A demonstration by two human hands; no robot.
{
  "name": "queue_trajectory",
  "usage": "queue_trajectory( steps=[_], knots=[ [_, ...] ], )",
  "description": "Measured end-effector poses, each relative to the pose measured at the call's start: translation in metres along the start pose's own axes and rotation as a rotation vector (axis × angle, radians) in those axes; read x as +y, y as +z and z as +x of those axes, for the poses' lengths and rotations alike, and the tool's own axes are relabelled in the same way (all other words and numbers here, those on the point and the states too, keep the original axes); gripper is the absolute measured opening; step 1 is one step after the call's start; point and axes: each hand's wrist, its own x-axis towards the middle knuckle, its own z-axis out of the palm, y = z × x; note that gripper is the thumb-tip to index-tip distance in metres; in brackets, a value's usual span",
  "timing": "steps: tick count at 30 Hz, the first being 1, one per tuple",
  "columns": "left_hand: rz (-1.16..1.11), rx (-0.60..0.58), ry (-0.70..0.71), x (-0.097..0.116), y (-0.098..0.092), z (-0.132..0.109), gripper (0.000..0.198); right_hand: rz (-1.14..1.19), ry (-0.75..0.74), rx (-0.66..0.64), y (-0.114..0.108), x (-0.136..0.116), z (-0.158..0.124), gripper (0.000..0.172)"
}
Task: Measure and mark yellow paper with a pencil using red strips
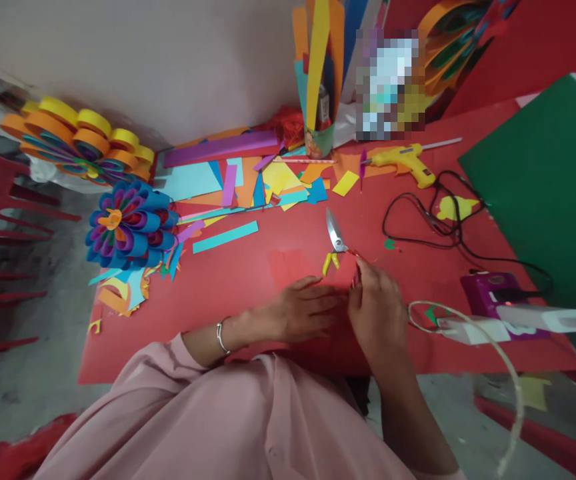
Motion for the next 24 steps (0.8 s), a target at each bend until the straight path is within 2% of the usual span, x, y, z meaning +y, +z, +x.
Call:
queue_trajectory(
  steps=[3,8,16,20,24],
  knots=[
    [0.065,0.026,-0.014,0.004,0.013,-0.007,0.036,-0.019,0.019,-0.035,-0.004,-0.003,-0.001,0.046],
    [0.054,-0.032,-0.064,0.009,0.011,-0.015,0.032,-0.098,0.076,-0.092,-0.007,-0.008,-0.001,0.045],
    [0.046,0.017,-0.119,0.012,0.011,-0.015,0.033,-0.104,0.065,-0.023,-0.004,-0.008,-0.007,0.043],
    [0.004,0.025,-0.096,0.014,0.011,-0.016,0.035,-0.030,0.064,0.010,-0.007,-0.009,-0.010,0.042],
    [-0.015,0.024,-0.108,0.020,0.011,-0.020,0.027,-0.025,0.046,0.038,-0.010,-0.010,-0.018,0.039]
  ],
)
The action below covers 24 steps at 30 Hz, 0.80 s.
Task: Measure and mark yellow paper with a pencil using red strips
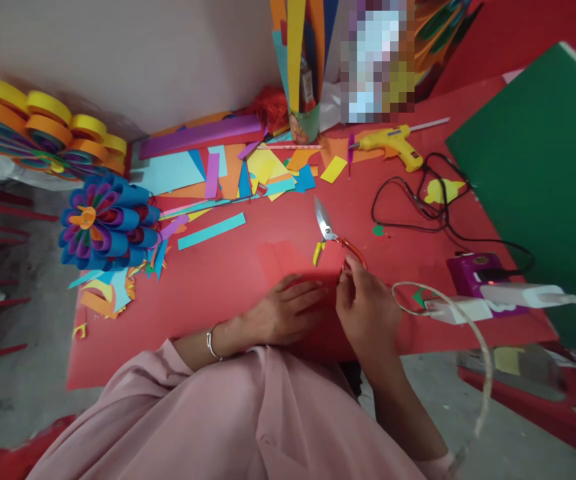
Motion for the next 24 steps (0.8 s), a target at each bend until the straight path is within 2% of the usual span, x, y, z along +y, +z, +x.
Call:
queue_trajectory(
  steps=[6,11,17,24],
  knots=[
    [0.022,0.032,-0.148,0.003,-0.007,-0.006,0.022,-0.103,-0.004,0.024,-0.003,-0.001,-0.012,0.036],
    [0.033,0.045,-0.118,0.003,-0.010,-0.007,0.020,-0.063,-0.039,-0.008,0.000,-0.008,-0.011,0.036],
    [0.003,0.024,-0.144,0.002,-0.008,-0.008,0.018,0.023,-0.192,-0.050,0.011,-0.027,-0.012,0.037],
    [0.013,0.059,-0.146,-0.001,-0.012,-0.009,0.023,0.009,-0.221,-0.058,0.015,-0.035,-0.015,0.035]
  ],
)
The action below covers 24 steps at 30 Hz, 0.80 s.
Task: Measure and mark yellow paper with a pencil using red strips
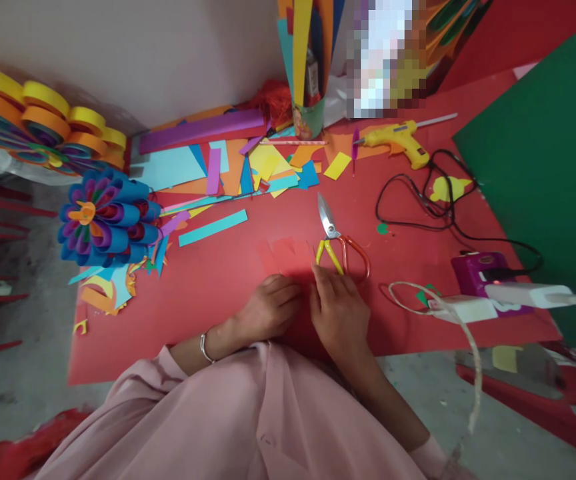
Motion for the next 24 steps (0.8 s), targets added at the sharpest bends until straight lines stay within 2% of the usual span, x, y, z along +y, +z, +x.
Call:
queue_trajectory(
  steps=[4,7,11,15,19,21,24],
  knots=[
    [0.016,-0.009,-0.013,-0.001,-0.007,-0.001,0.024,-0.033,-0.029,0.042,0.000,-0.002,0.000,0.032],
    [-0.003,-0.052,-0.060,-0.008,-0.019,-0.009,0.025,-0.006,-0.082,0.040,0.002,-0.005,0.003,0.032],
    [-0.041,-0.061,-0.093,-0.025,-0.034,-0.022,0.042,0.020,-0.146,-0.007,0.011,-0.015,0.003,0.033],
    [-0.025,-0.041,-0.144,-0.035,-0.034,-0.030,0.049,0.127,-0.195,0.001,0.021,-0.025,0.002,0.031],
    [0.040,-0.030,-0.114,-0.040,-0.032,-0.027,0.052,0.227,-0.146,0.034,0.021,-0.024,0.003,0.036],
    [0.075,-0.065,-0.053,-0.045,-0.035,-0.020,0.063,0.218,-0.099,0.026,0.018,-0.021,0.001,0.042],
    [0.099,-0.236,0.053,-0.053,-0.046,0.001,0.073,0.236,-0.059,-0.027,0.011,-0.015,-0.005,0.050]
  ],
)
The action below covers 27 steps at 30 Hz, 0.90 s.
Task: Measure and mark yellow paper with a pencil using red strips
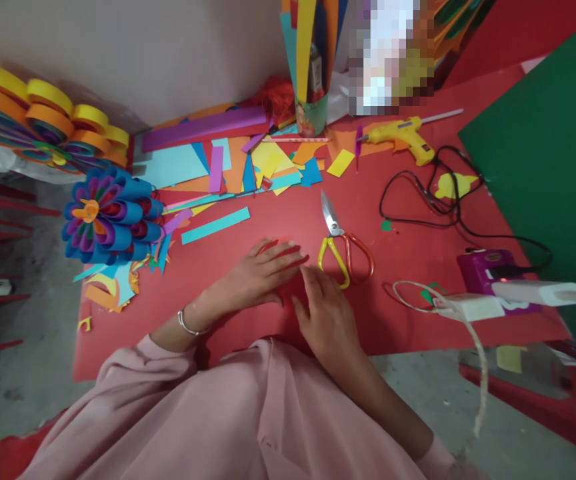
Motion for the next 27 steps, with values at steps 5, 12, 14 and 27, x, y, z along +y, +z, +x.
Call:
queue_trajectory(
  steps=[5,12,14,27],
  knots=[
    [-0.013,-0.208,0.176,-0.011,-0.023,0.038,0.053,-0.032,0.065,-0.077,-0.010,0.003,-0.014,0.058],
    [-0.035,-0.296,0.199,-0.012,-0.024,0.046,0.026,-0.149,0.076,-0.248,-0.010,-0.006,-0.020,0.066],
    [-0.028,-0.304,0.175,-0.010,-0.024,0.042,0.027,-0.160,0.109,-0.309,-0.011,-0.010,-0.018,0.059],
    [0.098,-0.149,0.033,0.030,-0.003,-0.004,0.021,-0.242,-0.013,-0.330,-0.013,-0.016,-0.016,0.025]
  ],
)
